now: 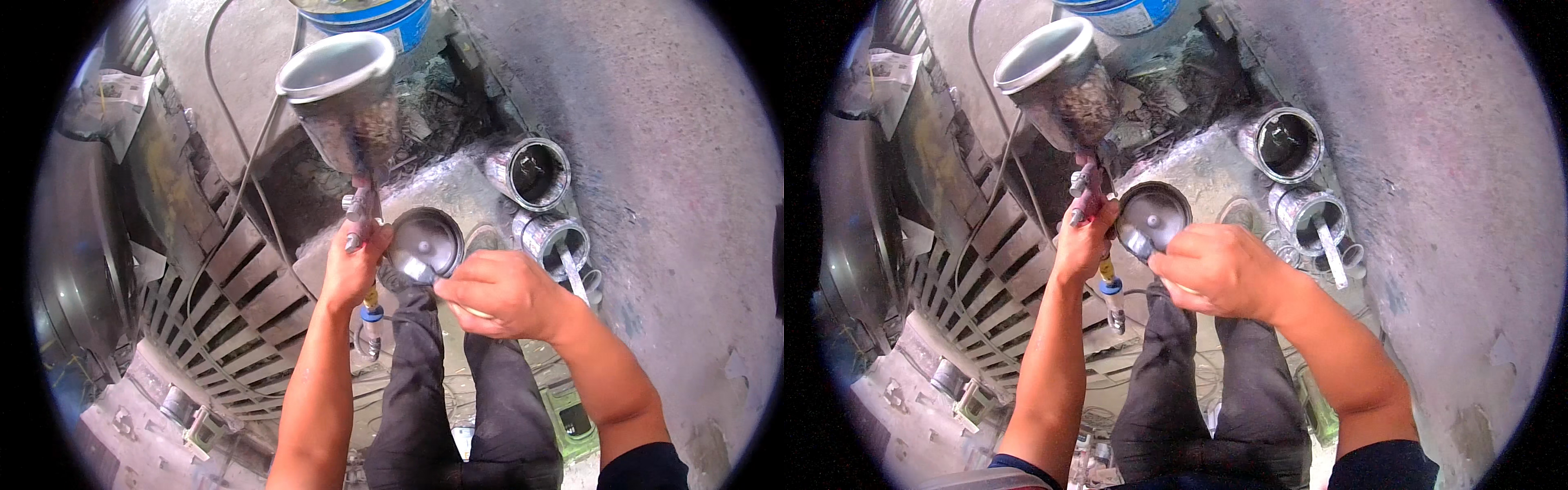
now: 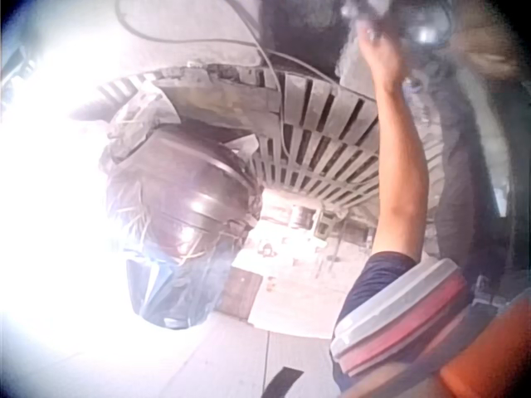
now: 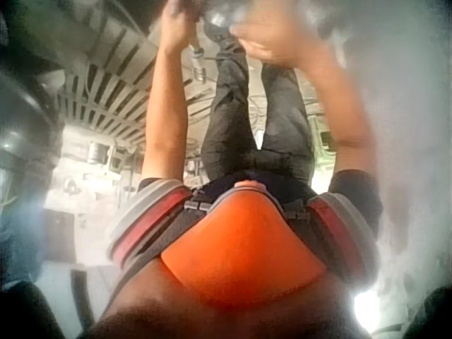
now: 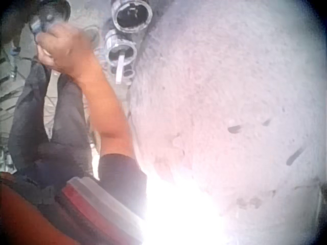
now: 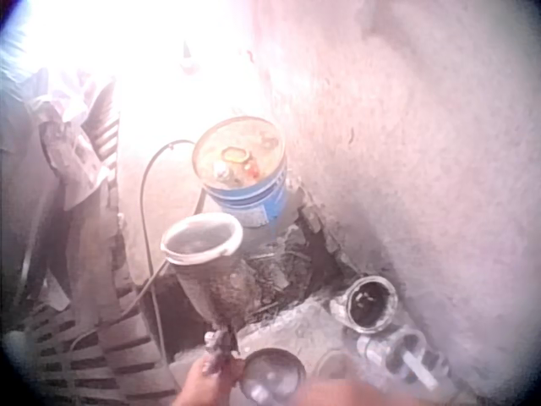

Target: The person walks through a workshop carrying a spray gun and a paint can. They pour a liquid from a plastic bottle into the spray gun's cup, then open a paint bucket and use a brush to scoop paint into the cup, mixing it with the liquid.

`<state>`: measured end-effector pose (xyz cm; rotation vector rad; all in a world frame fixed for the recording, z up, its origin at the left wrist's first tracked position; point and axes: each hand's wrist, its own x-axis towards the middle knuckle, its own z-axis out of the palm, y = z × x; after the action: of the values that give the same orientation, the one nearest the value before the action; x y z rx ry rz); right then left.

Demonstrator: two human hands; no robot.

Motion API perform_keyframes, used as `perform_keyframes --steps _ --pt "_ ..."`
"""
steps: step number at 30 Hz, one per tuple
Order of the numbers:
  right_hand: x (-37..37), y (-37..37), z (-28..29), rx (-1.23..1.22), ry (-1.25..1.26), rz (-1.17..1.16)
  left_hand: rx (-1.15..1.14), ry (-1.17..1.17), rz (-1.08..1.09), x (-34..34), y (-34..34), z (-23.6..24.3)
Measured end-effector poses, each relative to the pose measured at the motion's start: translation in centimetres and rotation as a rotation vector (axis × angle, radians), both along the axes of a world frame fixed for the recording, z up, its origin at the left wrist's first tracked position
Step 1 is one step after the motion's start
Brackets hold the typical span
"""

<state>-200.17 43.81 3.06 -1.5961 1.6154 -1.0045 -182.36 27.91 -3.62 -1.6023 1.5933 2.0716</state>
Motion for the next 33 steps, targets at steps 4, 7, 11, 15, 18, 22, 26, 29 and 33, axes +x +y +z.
perform_keyframes --steps 4,7,11,15,18,22,26,29,33 --pt "-1.3 -0.1 -0.7 -0.063 0.032 -0.027 0.083 0.040 0.019 0.6 -0.3 -0.1" --pt "-1.5 -0.7 -1.3 0.012 -0.036 -0.256 0.054 0.053 -0.010 0.8 0.0 -0.4" --pt "-0.1 -1.1 0.8 0.572 -0.627 -0.568 -0.096 0.101 0.008 0.9 0.8 -1.0" --pt "0.0 0.3 1.0 0.571 -0.434 -0.528 -0.199 0.181 0.026 0.4 1.4 -0.6" --pt "-1.2 -0.3 1.0 0.443 -0.031 -0.428 -0.292 0.192 0.026 0.7 1.8 -0.8" --pt "0.0 -1.7 -0.8 0.146 0.172 -0.374 -0.314 0.097 0.007 0.3 2.2 -0.8" --pt "1.0 -0.8 -0.9 0.006 0.072 -0.196 -0.215 0.060 0.089 0.8 2.0 -0.8" --pt "-0.2 -0.2 -1.6 -0.017 0.193 -0.145 -0.194 0.006 0.088 1.6 1.6 -0.6" --pt "0.2 -0.3 -1.7 0.142 0.334 -0.231 -0.222 0.023 0.143 2.2 2.2 -1.3"
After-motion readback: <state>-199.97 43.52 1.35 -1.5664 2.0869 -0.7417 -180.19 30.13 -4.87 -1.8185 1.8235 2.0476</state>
